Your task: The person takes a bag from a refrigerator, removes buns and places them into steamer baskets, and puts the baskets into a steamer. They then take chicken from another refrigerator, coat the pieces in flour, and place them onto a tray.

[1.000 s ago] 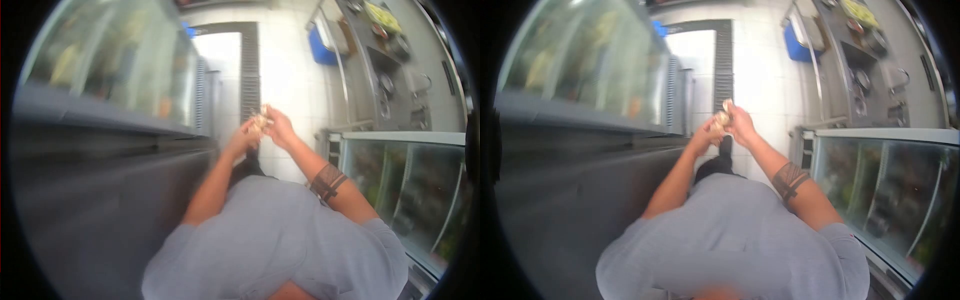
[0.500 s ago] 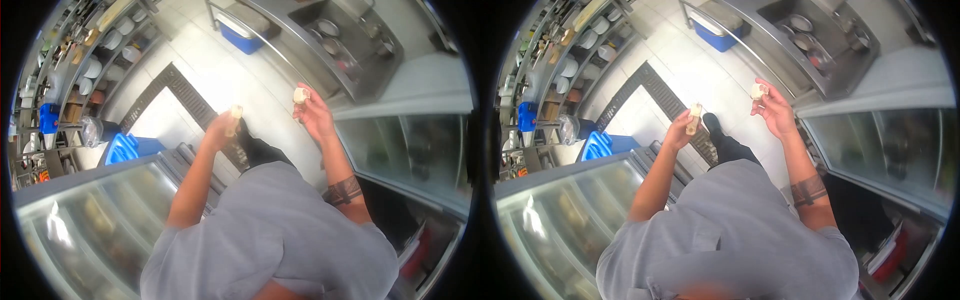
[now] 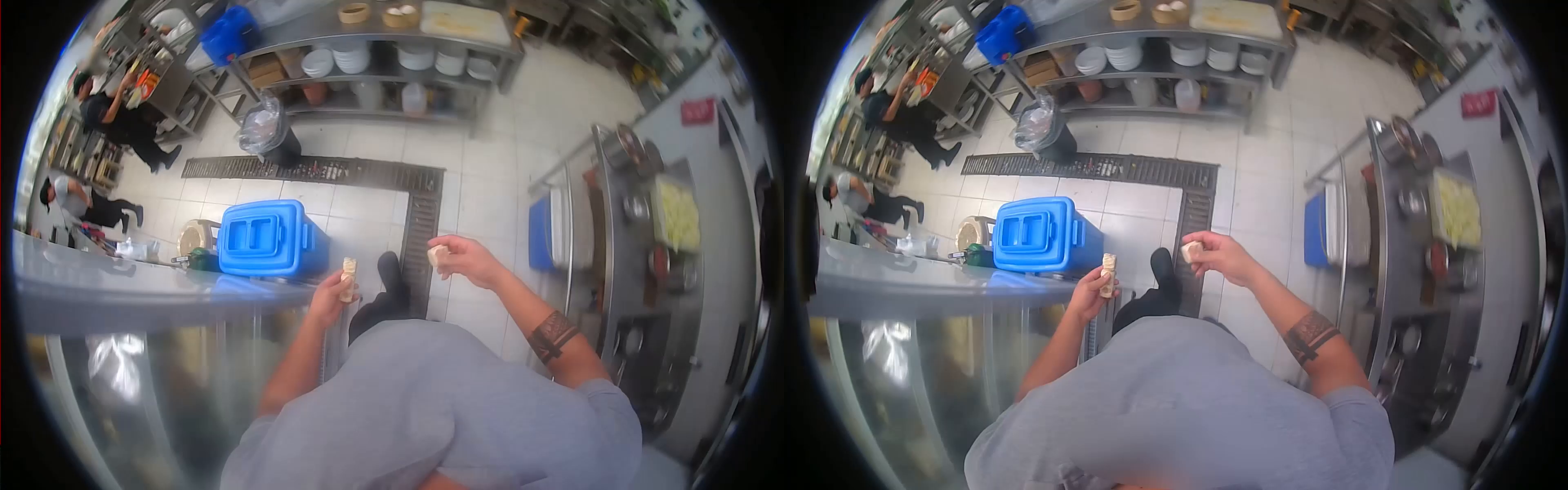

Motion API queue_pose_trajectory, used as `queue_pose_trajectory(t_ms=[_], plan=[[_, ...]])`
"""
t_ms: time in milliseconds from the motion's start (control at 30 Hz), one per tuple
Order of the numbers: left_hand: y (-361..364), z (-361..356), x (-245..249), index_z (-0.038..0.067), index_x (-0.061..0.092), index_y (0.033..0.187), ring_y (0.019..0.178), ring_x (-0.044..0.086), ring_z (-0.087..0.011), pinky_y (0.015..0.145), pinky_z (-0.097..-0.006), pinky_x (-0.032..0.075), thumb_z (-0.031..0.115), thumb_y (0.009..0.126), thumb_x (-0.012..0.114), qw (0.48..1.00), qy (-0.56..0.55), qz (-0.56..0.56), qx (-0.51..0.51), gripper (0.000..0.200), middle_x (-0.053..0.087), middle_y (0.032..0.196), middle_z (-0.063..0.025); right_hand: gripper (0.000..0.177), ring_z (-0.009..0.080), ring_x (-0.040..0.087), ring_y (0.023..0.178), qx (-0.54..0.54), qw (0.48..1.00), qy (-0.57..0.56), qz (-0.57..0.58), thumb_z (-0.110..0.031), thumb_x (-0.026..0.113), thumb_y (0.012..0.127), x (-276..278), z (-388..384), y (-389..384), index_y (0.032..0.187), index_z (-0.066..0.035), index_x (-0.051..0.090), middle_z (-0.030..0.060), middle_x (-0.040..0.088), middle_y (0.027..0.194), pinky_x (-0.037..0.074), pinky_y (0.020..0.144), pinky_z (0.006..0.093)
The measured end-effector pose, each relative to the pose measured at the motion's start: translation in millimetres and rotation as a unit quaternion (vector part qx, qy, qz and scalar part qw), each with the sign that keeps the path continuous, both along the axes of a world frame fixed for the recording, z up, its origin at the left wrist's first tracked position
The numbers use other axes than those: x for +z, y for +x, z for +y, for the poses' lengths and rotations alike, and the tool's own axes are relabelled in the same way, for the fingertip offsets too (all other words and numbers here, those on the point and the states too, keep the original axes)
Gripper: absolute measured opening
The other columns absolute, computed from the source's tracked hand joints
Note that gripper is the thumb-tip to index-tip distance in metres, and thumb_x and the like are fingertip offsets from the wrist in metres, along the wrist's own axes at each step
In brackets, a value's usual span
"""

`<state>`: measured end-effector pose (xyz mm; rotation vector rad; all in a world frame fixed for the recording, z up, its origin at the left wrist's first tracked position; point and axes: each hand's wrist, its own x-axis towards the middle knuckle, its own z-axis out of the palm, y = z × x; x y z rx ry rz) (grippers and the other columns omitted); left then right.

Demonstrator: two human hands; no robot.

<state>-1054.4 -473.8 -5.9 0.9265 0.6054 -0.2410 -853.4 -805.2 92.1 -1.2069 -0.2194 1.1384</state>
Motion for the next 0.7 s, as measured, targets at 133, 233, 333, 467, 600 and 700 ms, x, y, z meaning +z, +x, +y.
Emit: queue_pose_trajectory(t_ms=[133, 233, 333, 467, 600, 700], plan=[[113, 53, -52, 0.004, 0.054, 0.144, 0.107, 0.064, -0.0184, 0.087, -0.0386, 0.057, 0.017, 0.101, 0.067, 0.998, 0.016, 0.015, 0.052, 0.046, 0.064, 0.119, -0.0047, 0.031, 0.0145, 0.067, 0.089, 0.053, 0.998, -0.038, -0.014, -0.012, 0.072, 0.095, -26, 98, 90, 0.123, -0.002, 0.062, 0.005, 0.068, 0.107, 0.058, 0.077, 0.031], [210, 73, -43, 0.004, 0.054, 0.144, 0.108, 0.064, -0.0182, 0.088, -0.0382, 0.056, 0.018, 0.101, 0.068, 0.999, -0.007, 0.003, 0.047, 0.048, 0.064, 0.119, -0.0048, 0.03, 0.0151, 0.067, 0.093, -0.011, 0.999, -0.033, 0.023, -0.014, 0.071, 0.096, -22, 137, 143, 0.123, -0.003, 0.062, 0.005, 0.068, 0.108, 0.058, 0.081, 0.0329], [307, 108, -12, 0.002, 0.054, 0.145, 0.108, 0.064, -0.0181, 0.088, -0.0369, 0.056, 0.019, 0.1, 0.069, 1.0, 0.014, -0.021, -0.015, 0.05, 0.064, 0.119, -0.0051, 0.029, 0.018, 0.067, 0.095, -0.055, 0.996, -0.01, 0.076, -0.015, 0.068, 0.097, -24, 150, 201, 0.123, -0.003, 0.062, 0.0077, 0.066, 0.109, 0.058, 0.08, 0.0348], [410, 158, -11, 0.0, 0.054, 0.143, 0.109, 0.064, -0.0182, 0.09, -0.0365, 0.056, 0.021, 0.099, 0.07, 0.994, 0.068, -0.013, -0.089, 0.051, 0.064, 0.12, -0.0051, 0.021, 0.0182, 0.066, 0.084, -0.137, 0.98, -0.004, 0.141, -0.014, 0.066, 0.097, -37, 179, 303, 0.115, -0.004, 0.063, 0.0079, 0.065, 0.098, 0.058, 0.072, 0.0345], [490, 204, -33, 0.002, 0.056, 0.14, 0.109, 0.064, -0.0195, 0.09, -0.0384, 0.055, 0.021, 0.1, 0.069, 0.994, 0.089, 0.01, -0.056, 0.046, 0.064, 0.118, -0.005, 0.012, 0.0149, 0.06, 0.07, -0.114, 0.983, -0.036, 0.139, -0.015, 0.067, 0.096, -61, 243, 442, 0.102, -0.006, 0.065, 0.0038, 0.062, 0.081, 0.05, 0.06, 0.0316], [528, 226, -19, 0.0, 0.058, 0.136, 0.108, 0.063, -0.0195, 0.092, -0.0395, 0.054, 0.027, 0.097, 0.073, 0.995, 0.047, 0.066, 0.055, 0.049, 0.064, 0.114, -0.0067, 0.013, 0.0145, 0.059, 0.068, -0.122, 0.978, 0.02, 0.168, -0.018, 0.069, 0.096, -51, 319, 558, 0.101, -0.006, 0.066, 0.0032, 0.061, 0.076, 0.047, 0.057, 0.0313]])
